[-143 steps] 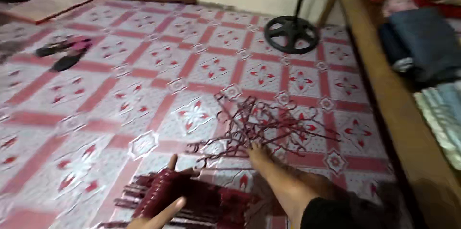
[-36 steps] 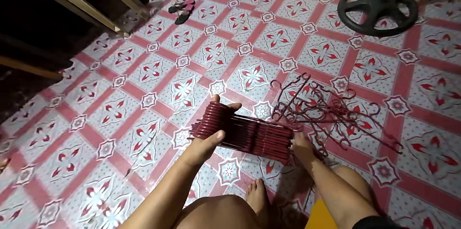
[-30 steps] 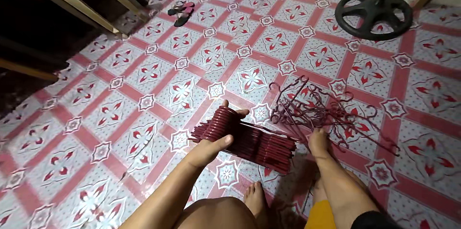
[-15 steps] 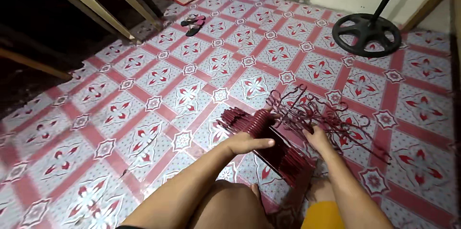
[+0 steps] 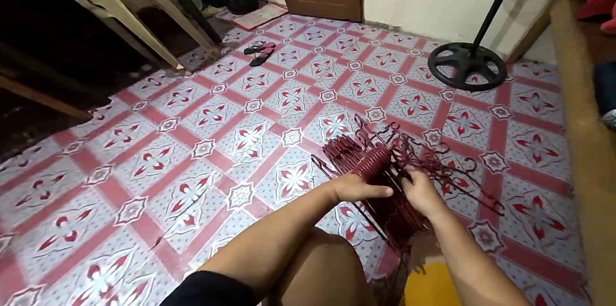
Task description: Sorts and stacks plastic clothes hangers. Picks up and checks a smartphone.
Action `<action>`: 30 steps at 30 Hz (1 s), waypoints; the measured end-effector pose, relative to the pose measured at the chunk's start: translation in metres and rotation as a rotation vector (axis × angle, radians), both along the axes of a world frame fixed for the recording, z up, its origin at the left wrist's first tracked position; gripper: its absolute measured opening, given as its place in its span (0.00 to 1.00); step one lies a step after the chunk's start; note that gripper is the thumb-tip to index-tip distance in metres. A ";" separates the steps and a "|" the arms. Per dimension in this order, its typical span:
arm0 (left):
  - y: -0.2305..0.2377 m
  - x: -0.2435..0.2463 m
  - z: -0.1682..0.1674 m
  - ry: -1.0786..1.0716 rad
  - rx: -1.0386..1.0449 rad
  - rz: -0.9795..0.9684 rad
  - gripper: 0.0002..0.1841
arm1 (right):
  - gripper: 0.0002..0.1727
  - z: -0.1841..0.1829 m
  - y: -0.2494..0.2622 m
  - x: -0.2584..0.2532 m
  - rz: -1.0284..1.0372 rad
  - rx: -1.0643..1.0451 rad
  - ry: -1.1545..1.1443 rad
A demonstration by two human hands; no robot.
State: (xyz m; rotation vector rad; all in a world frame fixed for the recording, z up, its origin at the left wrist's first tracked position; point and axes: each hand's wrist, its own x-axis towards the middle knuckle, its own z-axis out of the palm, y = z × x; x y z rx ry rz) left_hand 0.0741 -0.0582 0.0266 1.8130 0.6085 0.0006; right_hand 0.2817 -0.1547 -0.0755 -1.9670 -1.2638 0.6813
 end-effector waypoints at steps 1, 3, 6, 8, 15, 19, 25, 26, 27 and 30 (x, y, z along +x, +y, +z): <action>-0.001 0.000 -0.001 0.009 0.015 -0.026 0.33 | 0.18 0.001 0.000 -0.003 -0.018 0.013 -0.005; -0.003 0.001 -0.006 -0.023 0.044 -0.080 0.35 | 0.17 0.001 0.000 -0.008 -0.046 0.033 -0.045; -0.005 0.002 -0.013 -0.119 0.062 -0.139 0.41 | 0.17 0.011 -0.002 -0.016 -0.040 0.022 -0.092; -0.009 0.000 -0.010 -0.158 0.036 -0.130 0.36 | 0.16 0.016 -0.003 -0.018 -0.013 0.018 -0.119; -0.017 -0.007 -0.005 -0.435 -0.106 0.081 0.33 | 0.19 0.068 -0.028 -0.004 -0.094 -0.046 -0.139; -0.016 -0.006 -0.010 -0.531 -0.104 0.013 0.27 | 0.23 0.081 -0.039 -0.011 0.073 -0.106 -0.253; -0.022 -0.005 -0.007 -0.614 -0.124 -0.153 0.24 | 0.18 0.101 -0.058 0.007 0.295 -0.401 -0.361; -0.020 -0.005 -0.008 -0.639 -0.135 -0.160 0.25 | 0.17 0.111 -0.067 0.019 0.243 -0.363 -0.387; -0.018 -0.006 -0.010 -0.663 -0.145 -0.164 0.26 | 0.16 0.124 -0.076 0.035 0.158 -0.296 -0.422; -0.009 -0.012 -0.018 -0.689 -0.158 -0.115 0.31 | 0.18 0.180 -0.102 0.072 -0.133 -0.101 -0.462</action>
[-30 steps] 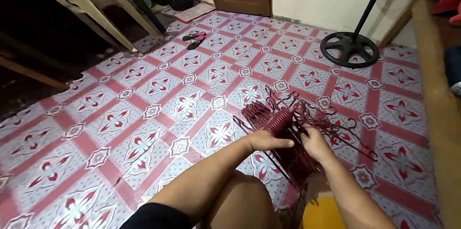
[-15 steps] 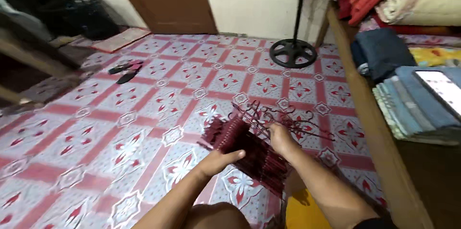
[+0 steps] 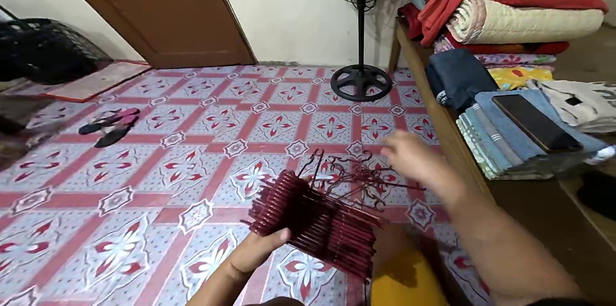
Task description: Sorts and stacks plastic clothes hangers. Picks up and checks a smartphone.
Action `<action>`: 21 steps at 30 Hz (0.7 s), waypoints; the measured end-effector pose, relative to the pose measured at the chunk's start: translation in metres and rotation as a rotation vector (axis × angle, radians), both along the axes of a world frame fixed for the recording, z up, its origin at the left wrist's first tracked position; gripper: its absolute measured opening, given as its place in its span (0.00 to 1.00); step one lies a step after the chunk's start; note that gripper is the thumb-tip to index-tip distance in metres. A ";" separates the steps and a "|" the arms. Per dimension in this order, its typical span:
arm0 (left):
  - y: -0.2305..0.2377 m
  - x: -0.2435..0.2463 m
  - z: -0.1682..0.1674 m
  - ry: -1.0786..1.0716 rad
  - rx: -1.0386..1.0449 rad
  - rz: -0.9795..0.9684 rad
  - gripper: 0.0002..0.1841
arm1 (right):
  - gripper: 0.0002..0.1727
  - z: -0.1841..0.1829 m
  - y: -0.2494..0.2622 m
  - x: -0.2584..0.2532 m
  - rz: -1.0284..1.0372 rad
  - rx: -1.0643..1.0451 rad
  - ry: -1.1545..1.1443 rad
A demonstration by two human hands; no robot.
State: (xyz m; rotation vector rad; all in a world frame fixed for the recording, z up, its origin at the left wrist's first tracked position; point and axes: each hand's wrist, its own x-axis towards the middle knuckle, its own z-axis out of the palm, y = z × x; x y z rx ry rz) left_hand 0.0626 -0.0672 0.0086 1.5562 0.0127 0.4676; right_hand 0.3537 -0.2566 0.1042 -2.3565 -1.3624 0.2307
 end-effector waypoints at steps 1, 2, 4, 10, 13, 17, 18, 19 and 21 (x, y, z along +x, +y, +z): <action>0.003 -0.002 -0.002 0.005 -0.009 0.030 0.32 | 0.18 0.021 -0.012 0.011 -0.085 0.075 -0.061; 0.004 -0.004 -0.004 0.012 -0.018 0.067 0.31 | 0.18 0.038 -0.027 0.024 -0.162 0.139 -0.144; 0.002 -0.008 -0.002 0.041 -0.031 0.150 0.26 | 0.17 0.065 -0.063 0.047 -0.288 0.185 -0.308; -0.006 -0.012 0.009 0.196 0.027 0.260 0.29 | 0.26 0.060 -0.167 0.115 -0.660 0.023 -0.312; -0.003 -0.011 0.006 0.217 0.089 0.258 0.31 | 0.25 0.047 -0.197 0.130 -0.644 -0.026 -0.245; -0.001 -0.008 0.006 0.180 0.085 0.234 0.28 | 0.28 0.048 -0.214 0.138 -0.652 -0.019 -0.191; -0.001 -0.007 0.007 0.172 0.076 0.231 0.27 | 0.29 0.049 -0.213 0.137 -0.662 -0.032 -0.165; -0.001 -0.006 0.007 0.176 0.058 0.237 0.28 | 0.31 0.052 -0.211 0.136 -0.672 -0.059 -0.128; -0.002 -0.005 0.007 0.194 0.019 0.254 0.29 | 0.36 0.055 -0.204 0.135 -0.688 -0.122 -0.063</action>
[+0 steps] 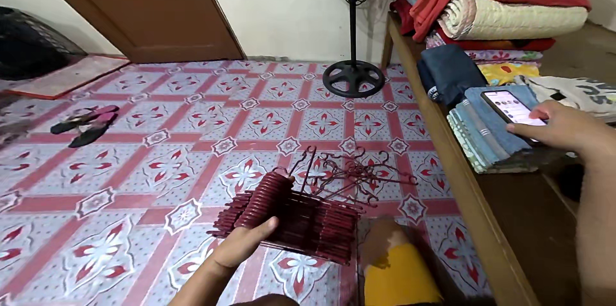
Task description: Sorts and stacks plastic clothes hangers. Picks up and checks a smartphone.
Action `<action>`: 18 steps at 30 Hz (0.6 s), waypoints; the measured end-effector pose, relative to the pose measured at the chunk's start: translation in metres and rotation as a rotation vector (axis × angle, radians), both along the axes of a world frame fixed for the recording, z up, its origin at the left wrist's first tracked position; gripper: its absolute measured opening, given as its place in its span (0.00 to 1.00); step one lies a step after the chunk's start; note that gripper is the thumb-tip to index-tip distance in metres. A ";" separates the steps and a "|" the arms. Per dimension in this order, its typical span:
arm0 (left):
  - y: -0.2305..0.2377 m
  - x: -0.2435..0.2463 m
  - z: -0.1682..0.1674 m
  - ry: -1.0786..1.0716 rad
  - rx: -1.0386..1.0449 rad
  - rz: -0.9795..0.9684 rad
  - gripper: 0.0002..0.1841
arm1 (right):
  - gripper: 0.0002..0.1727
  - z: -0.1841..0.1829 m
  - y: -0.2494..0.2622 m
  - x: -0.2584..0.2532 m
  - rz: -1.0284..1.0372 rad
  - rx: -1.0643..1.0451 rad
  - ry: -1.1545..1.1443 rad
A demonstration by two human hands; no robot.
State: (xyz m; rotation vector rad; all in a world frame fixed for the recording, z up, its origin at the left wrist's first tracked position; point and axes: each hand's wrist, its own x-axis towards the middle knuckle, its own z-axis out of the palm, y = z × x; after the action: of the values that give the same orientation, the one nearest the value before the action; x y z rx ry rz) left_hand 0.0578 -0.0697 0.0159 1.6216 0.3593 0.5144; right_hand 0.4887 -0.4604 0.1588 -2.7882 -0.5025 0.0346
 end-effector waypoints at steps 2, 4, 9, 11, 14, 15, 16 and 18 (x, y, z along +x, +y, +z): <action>0.000 0.002 0.000 0.013 -0.005 0.004 0.33 | 0.41 0.000 0.005 0.003 -0.019 -0.026 0.032; 0.005 0.002 -0.004 0.016 0.022 -0.037 0.38 | 0.43 0.000 0.008 0.003 -0.064 -0.007 0.023; 0.004 -0.001 -0.004 -0.016 0.068 -0.051 0.28 | 0.48 -0.038 -0.039 0.000 -0.014 0.025 -0.350; 0.006 -0.003 -0.005 -0.010 0.087 -0.055 0.27 | 0.50 -0.033 -0.056 -0.032 -0.119 0.052 -0.079; 0.008 -0.001 -0.009 0.001 0.091 -0.049 0.26 | 0.50 -0.077 -0.119 -0.056 0.005 0.070 0.046; 0.007 0.000 -0.008 0.007 0.086 -0.048 0.26 | 0.52 -0.092 -0.131 -0.068 0.013 0.043 0.072; 0.007 0.002 -0.009 0.009 0.090 -0.058 0.26 | 0.52 -0.106 -0.139 -0.081 -0.010 0.002 0.072; 0.008 0.004 -0.012 0.013 0.098 -0.072 0.26 | 0.52 -0.147 -0.154 -0.097 -0.087 -0.069 -0.035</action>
State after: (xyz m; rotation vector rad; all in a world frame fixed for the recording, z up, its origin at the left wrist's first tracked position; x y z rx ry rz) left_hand 0.0615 -0.0617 0.0041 1.7271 0.2880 0.4728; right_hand 0.3918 -0.6142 0.0123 -2.8796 -0.3944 -0.0162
